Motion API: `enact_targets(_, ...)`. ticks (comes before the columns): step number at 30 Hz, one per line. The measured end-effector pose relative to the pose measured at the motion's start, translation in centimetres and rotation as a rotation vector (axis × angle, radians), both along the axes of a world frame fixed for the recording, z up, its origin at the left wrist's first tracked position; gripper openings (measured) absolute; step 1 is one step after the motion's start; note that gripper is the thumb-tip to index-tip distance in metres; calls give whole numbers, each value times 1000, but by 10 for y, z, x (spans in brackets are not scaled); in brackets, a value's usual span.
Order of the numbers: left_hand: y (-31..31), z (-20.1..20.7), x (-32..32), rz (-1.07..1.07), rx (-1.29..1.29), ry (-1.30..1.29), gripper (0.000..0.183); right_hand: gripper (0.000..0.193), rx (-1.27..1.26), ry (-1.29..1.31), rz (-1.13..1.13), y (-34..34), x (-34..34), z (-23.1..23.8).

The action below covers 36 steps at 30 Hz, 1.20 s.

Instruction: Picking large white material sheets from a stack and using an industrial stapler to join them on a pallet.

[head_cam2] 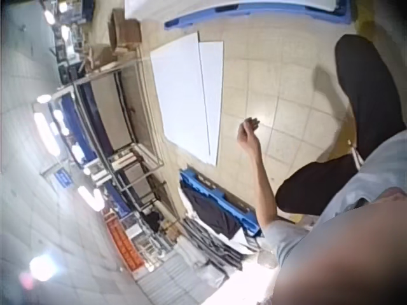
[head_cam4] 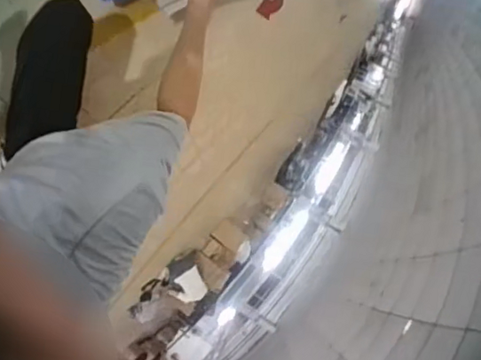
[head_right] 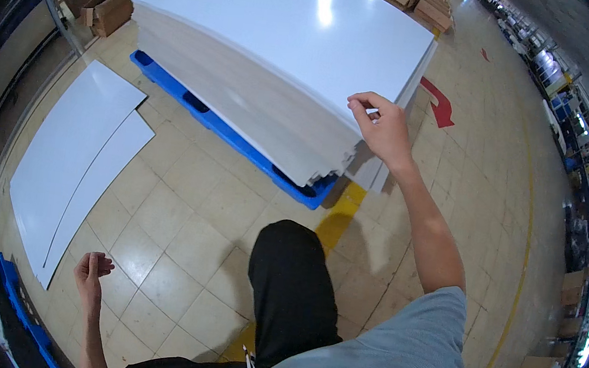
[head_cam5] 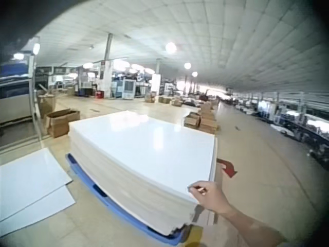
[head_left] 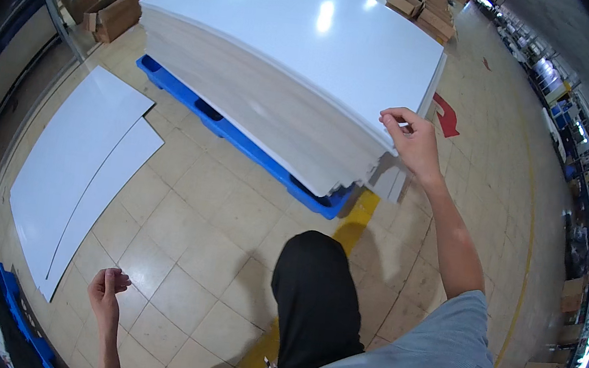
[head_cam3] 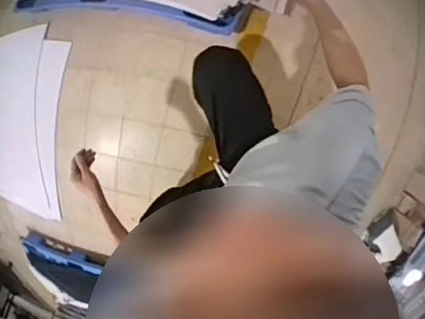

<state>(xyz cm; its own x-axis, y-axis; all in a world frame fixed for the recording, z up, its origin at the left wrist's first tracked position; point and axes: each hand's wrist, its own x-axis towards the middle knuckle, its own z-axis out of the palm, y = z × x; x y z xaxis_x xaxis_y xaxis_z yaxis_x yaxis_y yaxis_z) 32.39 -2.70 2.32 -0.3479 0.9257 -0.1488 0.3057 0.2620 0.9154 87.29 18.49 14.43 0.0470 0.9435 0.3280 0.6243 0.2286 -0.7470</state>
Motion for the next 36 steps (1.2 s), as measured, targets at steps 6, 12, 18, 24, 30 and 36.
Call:
enact_targets(6, 67, 68, 119, -168, 52, -60, 30, 67, 118, -703, 354, 9, 74, -7)
enact_targets(12, 171, 109, 253, -438, 103, 3, 28, 58, 207, -607, 230, 20, 85, -36)
enact_targets(18, 219, 132, 337, -619, 160, 17, 24, 45, 175, -598, 354, 36, 83, -20)
enact_targets(24, 232, 126, 367, -735, 208, 95, 22, 29, -14, -588, 419, 58, 81, 33)
enact_targets(30, 255, 112, 410, -691, -240, -651, 37, 20, -92, -549, 414, 63, 71, 59)
enact_targets(36, 263, 99, 448, -473, -106, -1064, 26, 28, 110, -470, 388, 38, 86, 38)
